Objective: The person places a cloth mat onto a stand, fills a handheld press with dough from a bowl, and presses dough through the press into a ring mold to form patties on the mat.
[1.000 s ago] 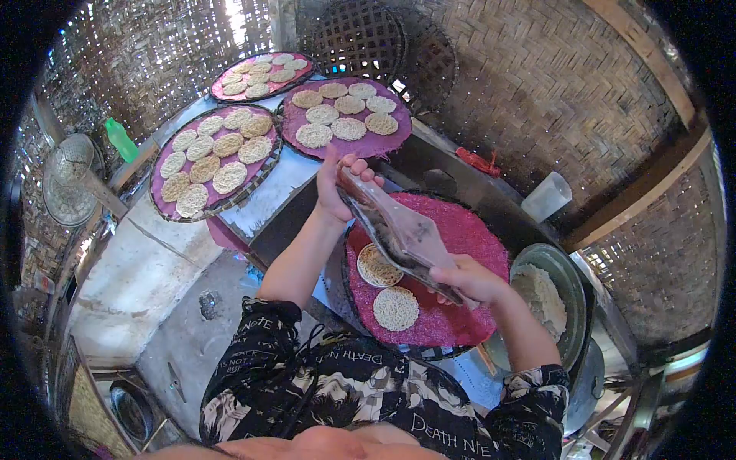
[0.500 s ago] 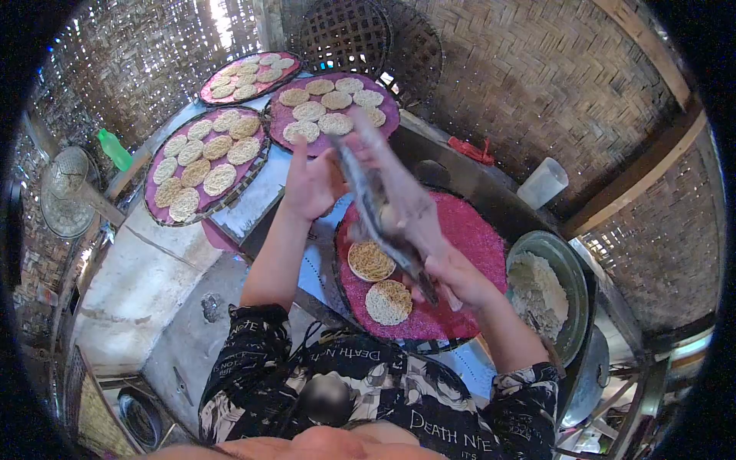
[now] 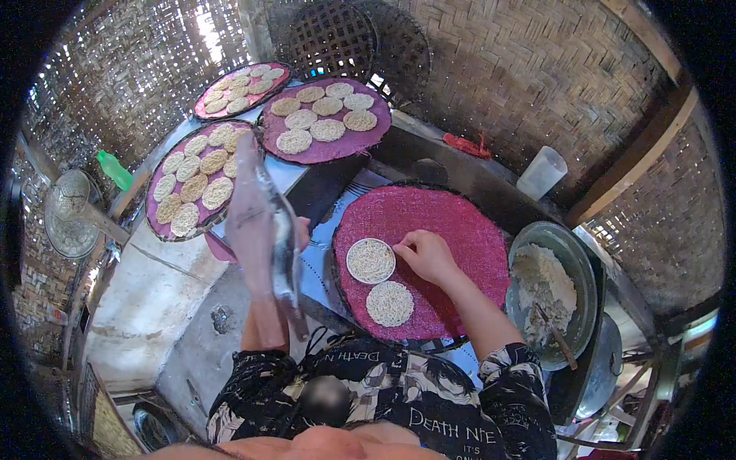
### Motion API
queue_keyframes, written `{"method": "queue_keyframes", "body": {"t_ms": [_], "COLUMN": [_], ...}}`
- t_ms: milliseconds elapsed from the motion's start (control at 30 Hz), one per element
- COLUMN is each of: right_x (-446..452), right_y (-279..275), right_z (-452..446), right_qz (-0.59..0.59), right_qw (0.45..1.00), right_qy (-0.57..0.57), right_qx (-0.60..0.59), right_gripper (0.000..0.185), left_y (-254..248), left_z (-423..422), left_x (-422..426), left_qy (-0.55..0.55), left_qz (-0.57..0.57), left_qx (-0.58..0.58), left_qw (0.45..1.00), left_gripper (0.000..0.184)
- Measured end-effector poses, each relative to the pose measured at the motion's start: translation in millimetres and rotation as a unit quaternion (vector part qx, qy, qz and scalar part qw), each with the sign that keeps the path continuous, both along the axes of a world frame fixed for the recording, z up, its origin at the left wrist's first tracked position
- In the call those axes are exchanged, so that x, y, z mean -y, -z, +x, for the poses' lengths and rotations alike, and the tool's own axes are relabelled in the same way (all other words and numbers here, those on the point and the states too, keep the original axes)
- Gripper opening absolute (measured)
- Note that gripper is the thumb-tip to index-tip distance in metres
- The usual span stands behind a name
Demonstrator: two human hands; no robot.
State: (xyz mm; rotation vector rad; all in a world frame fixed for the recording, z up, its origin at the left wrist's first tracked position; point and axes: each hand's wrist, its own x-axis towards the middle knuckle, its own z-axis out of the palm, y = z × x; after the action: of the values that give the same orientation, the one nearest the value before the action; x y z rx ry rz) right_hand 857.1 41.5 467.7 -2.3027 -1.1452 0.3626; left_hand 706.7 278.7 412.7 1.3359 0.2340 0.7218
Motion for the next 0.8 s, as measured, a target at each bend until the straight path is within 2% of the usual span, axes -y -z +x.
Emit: {"method": "queue_keyframes", "body": {"t_ms": [200,300,500,800], "right_x": [-12,-14,-16,-51], "right_y": [2,11,-16,-7], "right_z": [-4,-2,5,47], "right_qz": [-0.056,-0.040,-0.001,-0.038], "right_qw": [0.997,0.994,0.997,0.987], "right_qy": [-0.016,-0.038,-0.037,0.059], "right_qx": [0.049,0.093,0.069,0.146], "right_gripper": [0.026,0.026,0.024,0.023], "left_y": [2,3,5,-1], "left_z": [-12,-16,-19,-21], "left_x": [-7,-7,-5,2], "left_qy": [0.030,0.041,0.063,0.151], "left_qz": [-0.098,-0.121,-0.159,-0.210], "left_qx": [0.036,0.046,0.058,0.078], "left_qw": [0.994,0.991,0.984,0.963], "left_gripper": [0.032,0.031,0.028,0.023]}}
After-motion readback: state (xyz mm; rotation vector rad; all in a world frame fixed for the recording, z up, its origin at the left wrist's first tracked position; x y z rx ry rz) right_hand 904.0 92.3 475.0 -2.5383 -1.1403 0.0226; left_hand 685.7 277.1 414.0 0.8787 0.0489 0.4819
